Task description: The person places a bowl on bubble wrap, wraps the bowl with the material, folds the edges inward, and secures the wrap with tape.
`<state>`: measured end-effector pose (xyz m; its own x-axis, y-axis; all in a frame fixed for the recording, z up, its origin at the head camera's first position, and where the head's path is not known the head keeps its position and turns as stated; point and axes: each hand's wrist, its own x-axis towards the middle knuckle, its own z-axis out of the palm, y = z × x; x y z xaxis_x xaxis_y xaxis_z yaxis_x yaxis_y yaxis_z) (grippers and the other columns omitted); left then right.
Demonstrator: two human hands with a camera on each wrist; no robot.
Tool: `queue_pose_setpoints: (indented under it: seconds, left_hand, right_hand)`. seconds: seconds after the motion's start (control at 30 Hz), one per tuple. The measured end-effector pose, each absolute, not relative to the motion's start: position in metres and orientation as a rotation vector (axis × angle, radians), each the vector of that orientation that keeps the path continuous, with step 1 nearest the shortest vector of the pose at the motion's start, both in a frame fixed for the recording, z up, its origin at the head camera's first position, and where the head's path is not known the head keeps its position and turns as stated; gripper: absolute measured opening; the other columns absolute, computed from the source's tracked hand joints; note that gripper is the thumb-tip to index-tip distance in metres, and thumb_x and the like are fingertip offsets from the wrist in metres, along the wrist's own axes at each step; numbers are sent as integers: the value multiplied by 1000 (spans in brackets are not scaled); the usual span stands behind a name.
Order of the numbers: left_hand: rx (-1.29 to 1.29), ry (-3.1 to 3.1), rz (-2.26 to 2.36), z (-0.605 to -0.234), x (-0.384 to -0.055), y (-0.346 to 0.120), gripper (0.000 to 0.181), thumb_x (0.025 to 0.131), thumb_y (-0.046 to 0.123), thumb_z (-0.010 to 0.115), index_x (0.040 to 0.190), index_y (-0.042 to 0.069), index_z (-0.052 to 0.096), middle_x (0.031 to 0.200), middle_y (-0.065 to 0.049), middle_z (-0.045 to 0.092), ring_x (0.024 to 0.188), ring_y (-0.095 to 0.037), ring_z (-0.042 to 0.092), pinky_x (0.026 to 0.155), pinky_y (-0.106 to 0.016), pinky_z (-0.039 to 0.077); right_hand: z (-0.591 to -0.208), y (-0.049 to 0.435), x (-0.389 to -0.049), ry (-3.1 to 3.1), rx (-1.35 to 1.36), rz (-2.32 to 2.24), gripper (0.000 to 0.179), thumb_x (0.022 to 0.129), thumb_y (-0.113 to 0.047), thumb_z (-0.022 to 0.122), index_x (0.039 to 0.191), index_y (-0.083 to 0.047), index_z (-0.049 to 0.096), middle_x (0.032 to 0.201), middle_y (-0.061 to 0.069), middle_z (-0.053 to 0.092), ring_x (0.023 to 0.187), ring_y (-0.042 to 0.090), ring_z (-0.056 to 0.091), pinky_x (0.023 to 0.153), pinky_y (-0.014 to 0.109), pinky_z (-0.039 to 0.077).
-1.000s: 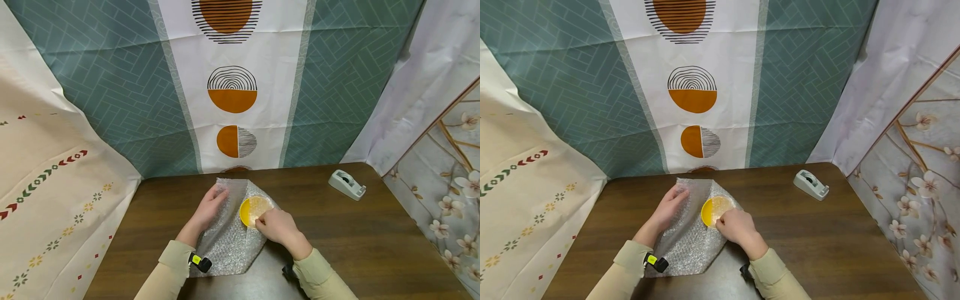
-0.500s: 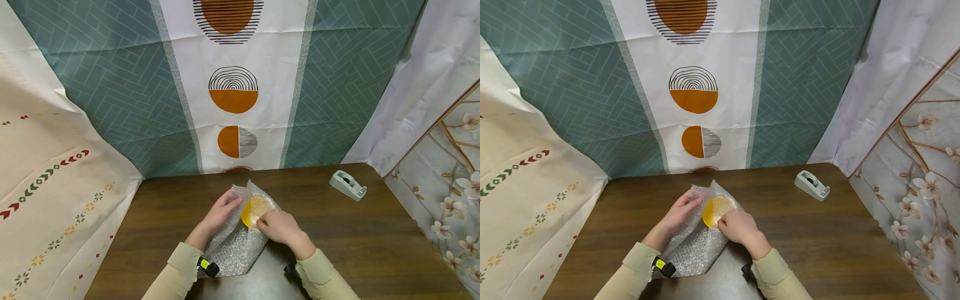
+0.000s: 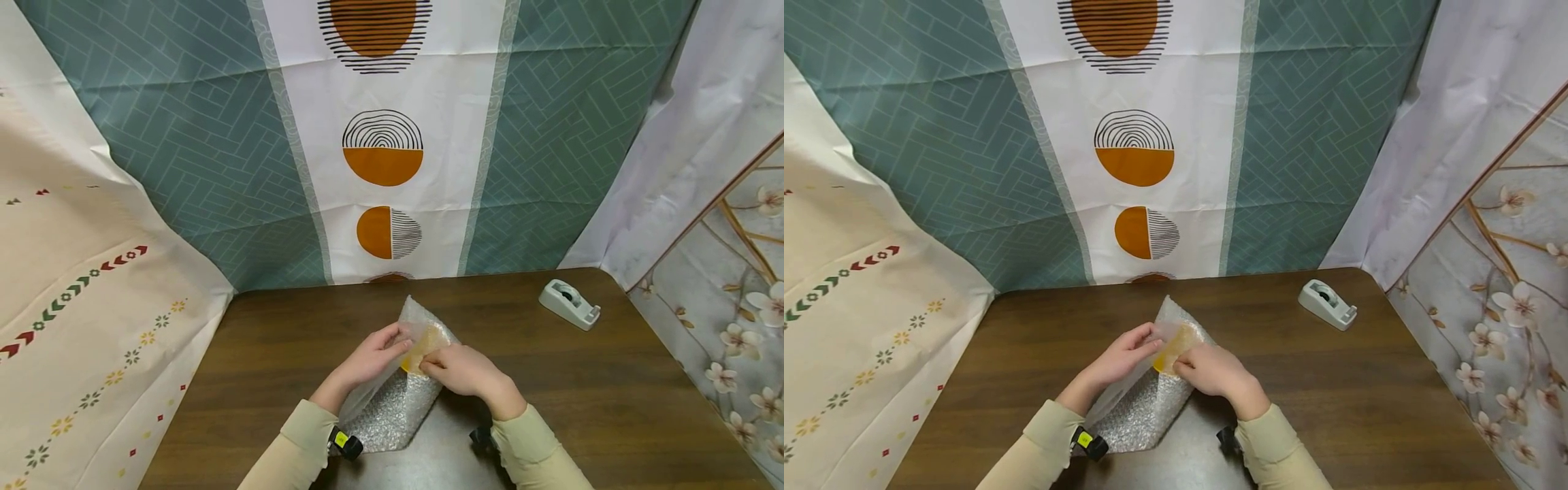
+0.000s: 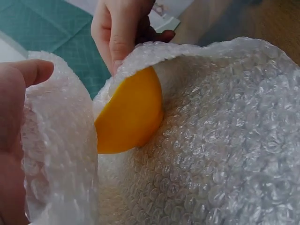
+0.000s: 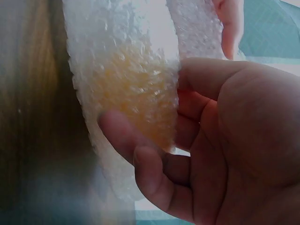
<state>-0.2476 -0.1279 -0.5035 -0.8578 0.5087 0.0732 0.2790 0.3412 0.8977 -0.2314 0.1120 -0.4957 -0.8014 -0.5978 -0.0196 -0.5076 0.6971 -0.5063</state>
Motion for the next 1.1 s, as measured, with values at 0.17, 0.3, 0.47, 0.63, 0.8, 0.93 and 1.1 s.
queue_pose_setpoints:
  seconds: [0.17,0.3,0.47,0.63,0.8,0.93,1.1]
  left_hand:
    - [764,2421,1456,-505,-246,-127,20,112,28,59,124,15,68,159,-6,55,153,-27,43,121,-52,37]
    - [825,2466,1368,-506,-245,-125,19,112,30,58,115,15,69,160,-6,53,156,-28,37,125,-54,31]
    - [915,2521,1240,-507,-244,-123,21,111,31,59,114,13,68,163,-6,51,160,-29,30,125,-56,29]
    - [943,2561,1162,-508,-242,-120,19,110,33,60,114,16,67,166,-5,47,161,-28,26,126,-55,27]
    - [982,2571,1097,-509,-240,-119,20,110,36,58,111,17,66,169,-11,41,163,-31,20,129,-55,18]
    - [1037,2584,1044,-512,-240,-118,24,111,38,56,112,17,68,170,-14,38,163,-33,17,130,-54,10]
    - [1089,2613,979,-515,-239,-118,33,113,40,52,113,14,73,170,-15,37,164,-35,15,129,-59,10]
  right_hand:
    - [-492,120,-233,2681,-928,-780,21,109,-30,63,107,-22,81,85,-15,64,73,7,56,72,35,50]
    - [-486,127,-233,2625,-964,-854,20,109,-26,64,106,-18,82,78,-7,69,62,4,58,63,32,51]
    - [-476,140,-236,2599,-987,-892,21,108,-22,64,103,-14,83,72,-7,68,57,1,56,58,27,48]
    - [-467,153,-237,2665,-915,-916,23,107,-21,66,89,-15,80,63,-11,59,55,2,47,53,25,40]
    - [-460,160,-236,2749,-867,-932,24,108,-22,64,92,-14,80,64,-11,59,56,3,51,54,27,41]
    - [-458,161,-236,2843,-799,-918,22,108,-23,64,101,-13,82,64,-13,56,57,4,50,58,29,44]
    - [-458,156,-235,2884,-835,-947,22,108,-23,66,111,-10,84,66,-13,53,58,3,47,60,28,44]
